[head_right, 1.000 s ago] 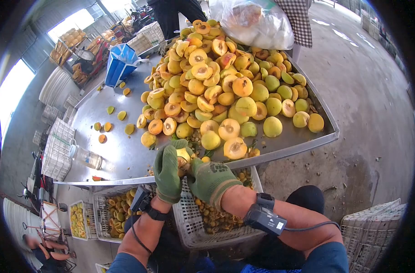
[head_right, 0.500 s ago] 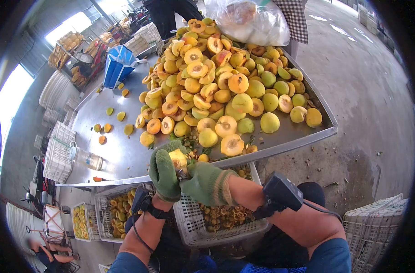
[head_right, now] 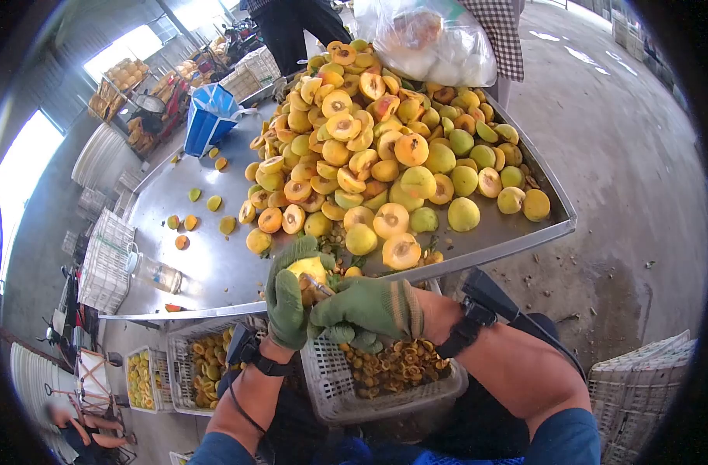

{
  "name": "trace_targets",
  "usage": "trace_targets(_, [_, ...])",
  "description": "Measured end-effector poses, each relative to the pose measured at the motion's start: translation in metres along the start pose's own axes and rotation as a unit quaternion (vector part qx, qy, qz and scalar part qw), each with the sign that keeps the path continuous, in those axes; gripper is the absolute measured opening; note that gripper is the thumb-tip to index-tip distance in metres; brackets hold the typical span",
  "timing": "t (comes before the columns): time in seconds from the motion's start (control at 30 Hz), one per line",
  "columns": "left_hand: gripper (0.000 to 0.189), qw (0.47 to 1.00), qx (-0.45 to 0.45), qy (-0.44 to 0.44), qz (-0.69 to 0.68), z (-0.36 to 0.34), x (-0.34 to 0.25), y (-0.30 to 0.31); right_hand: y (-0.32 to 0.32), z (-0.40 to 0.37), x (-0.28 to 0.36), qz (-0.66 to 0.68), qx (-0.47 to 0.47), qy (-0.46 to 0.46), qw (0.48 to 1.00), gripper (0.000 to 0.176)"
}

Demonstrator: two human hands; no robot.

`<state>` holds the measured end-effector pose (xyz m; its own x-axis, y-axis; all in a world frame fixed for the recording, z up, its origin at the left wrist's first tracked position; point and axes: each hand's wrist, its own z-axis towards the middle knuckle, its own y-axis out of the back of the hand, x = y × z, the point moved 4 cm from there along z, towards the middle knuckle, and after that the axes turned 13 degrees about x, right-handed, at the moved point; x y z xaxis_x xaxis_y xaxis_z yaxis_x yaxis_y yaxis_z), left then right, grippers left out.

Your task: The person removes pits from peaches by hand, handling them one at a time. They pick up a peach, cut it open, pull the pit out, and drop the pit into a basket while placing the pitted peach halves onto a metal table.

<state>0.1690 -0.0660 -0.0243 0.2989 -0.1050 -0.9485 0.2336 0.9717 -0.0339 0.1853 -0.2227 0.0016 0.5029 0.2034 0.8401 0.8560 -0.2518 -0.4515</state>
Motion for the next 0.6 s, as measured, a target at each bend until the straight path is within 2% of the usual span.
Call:
trace_targets(0.1, [0.047, 1.000, 0.002, 0.015, 0.024, -0.005, 0.001, 0.000, 0.003, 0.007, -0.007, -0.115, -0.053, -0.023, 0.992, 0.025])
trace_targets(0.2, [0.045, 0.996, 0.024, 0.044, 0.073, -0.001, -0.003, 0.004, 0.005, 0.009, -0.010, -0.190, -0.100, -0.002, 0.977, 0.028])
trace_targets(0.3, [0.044, 0.993, 0.062, 0.087, 0.046, 0.001, -0.005, 0.002, 0.006, 0.008, -0.011, -0.267, -0.133, 0.112, 0.948, 0.028])
trace_targets(0.37, [0.045, 0.991, 0.081, 0.102, 0.032, 0.001, -0.009, 0.000, 0.002, -0.002, -0.006, -0.202, -0.081, 0.020, 0.976, 0.026])
trace_targets(0.4, [0.045, 0.993, 0.075, 0.079, 0.041, 0.000, -0.010, 0.000, -0.001, -0.006, -0.002, -0.171, -0.054, -0.026, 0.984, 0.026])
trace_targets(0.47, [0.045, 0.996, 0.063, 0.034, 0.060, -0.003, -0.010, -0.002, -0.003, -0.007, -0.004, -0.091, 0.011, -0.018, 0.996, 0.025])
trace_targets(0.53, [0.052, 0.997, 0.055, 0.036, 0.048, -0.003, -0.012, -0.005, -0.004, -0.004, -0.014, 0.020, 0.095, -0.010, 0.995, 0.024])
trace_targets(0.57, [0.056, 0.997, 0.050, 0.036, 0.043, -0.003, -0.013, -0.007, 0.000, 0.003, -0.024, 0.090, 0.145, -0.008, 0.985, 0.024])
trace_targets(0.6, [0.056, 0.993, 0.051, 0.016, 0.102, -0.003, -0.014, -0.007, -0.001, 0.006, -0.028, 0.159, 0.194, -0.005, 0.968, 0.023])
